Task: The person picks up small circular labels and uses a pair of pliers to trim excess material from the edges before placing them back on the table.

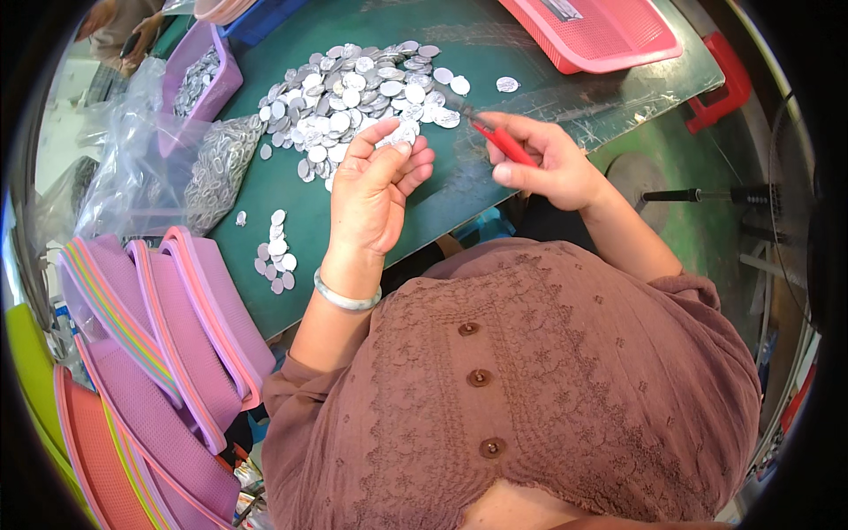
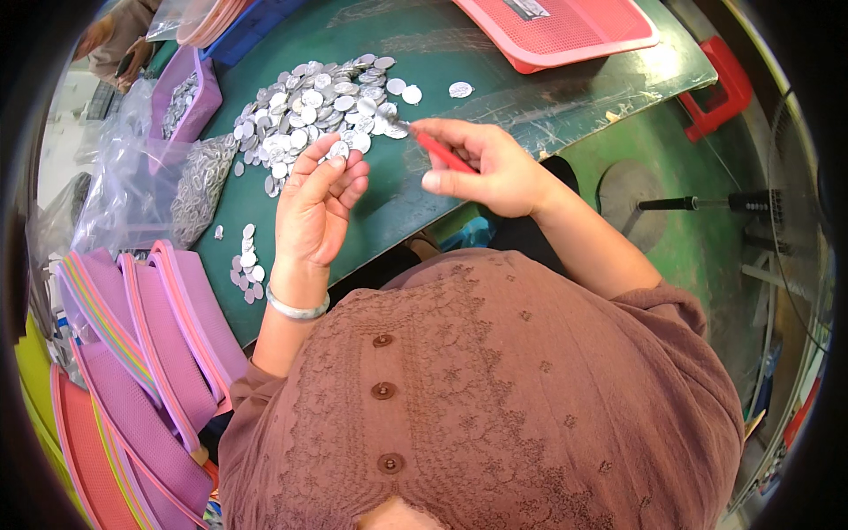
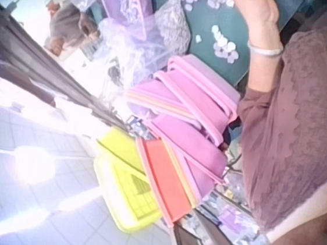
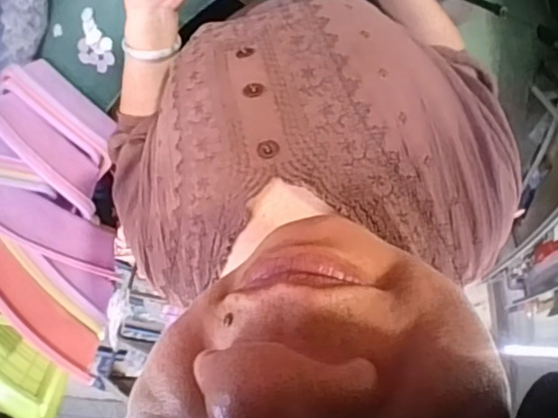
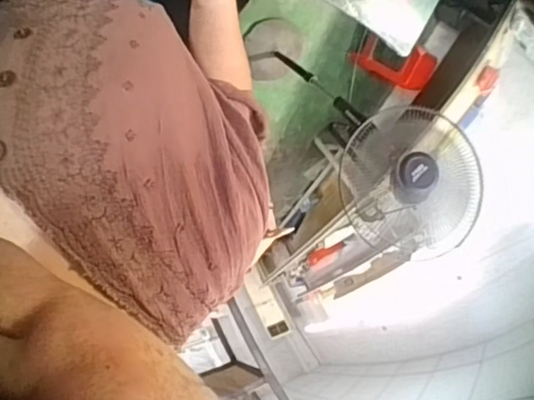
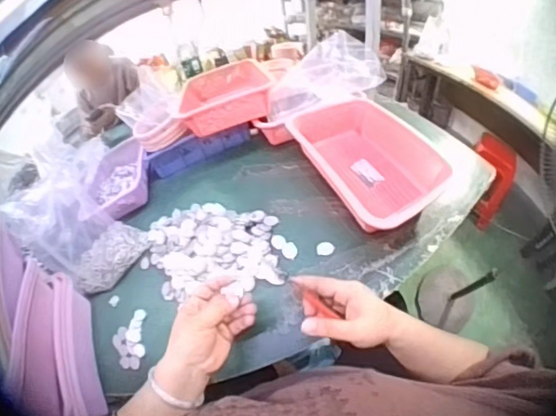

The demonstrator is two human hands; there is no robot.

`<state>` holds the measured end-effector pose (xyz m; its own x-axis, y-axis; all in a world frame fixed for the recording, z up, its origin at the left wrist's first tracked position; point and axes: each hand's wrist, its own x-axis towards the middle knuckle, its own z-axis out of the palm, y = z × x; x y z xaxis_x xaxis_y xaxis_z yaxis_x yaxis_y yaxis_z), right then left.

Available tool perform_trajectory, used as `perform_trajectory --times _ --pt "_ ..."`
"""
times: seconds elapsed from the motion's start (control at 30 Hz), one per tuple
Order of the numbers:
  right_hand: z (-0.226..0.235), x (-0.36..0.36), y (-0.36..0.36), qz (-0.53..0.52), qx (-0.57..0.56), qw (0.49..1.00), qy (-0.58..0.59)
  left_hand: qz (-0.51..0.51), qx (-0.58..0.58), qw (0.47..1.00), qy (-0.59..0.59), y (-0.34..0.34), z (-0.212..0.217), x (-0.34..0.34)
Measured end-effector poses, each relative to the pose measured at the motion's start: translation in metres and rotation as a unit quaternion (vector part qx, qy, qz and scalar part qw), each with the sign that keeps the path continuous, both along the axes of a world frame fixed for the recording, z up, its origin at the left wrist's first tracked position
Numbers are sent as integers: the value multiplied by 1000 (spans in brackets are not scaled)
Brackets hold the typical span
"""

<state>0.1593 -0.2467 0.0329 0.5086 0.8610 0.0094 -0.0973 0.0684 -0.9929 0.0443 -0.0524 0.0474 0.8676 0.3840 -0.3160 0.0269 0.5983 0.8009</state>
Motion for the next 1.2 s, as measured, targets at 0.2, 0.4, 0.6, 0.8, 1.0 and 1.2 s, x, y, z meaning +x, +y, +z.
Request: perform_trajectory --times 0.2,0.4,0.6,0.8,1.0,1.2 --pt "12 -8 6 -3 -87 964 -253 27 -16 999 -37 -1 3 -5" --pt "17 -11 10 12 -120 956 -268 23 -10 998 -52 -1 3 -11" --pt "22 -12 10 19 -134 956 -262 21 34 999 -23 -5 9 -13" --pt "8 -11 10 -9 -66 948 -312 20 41 999 -10 -6 10 -14" --pt "7 -11 8 9 -65 953 -295 6 40 999 -28 -4 8 -16" --pt "11 -10 6 67 -91 981 -160 -7 28 998 -58 -3 4 -19"
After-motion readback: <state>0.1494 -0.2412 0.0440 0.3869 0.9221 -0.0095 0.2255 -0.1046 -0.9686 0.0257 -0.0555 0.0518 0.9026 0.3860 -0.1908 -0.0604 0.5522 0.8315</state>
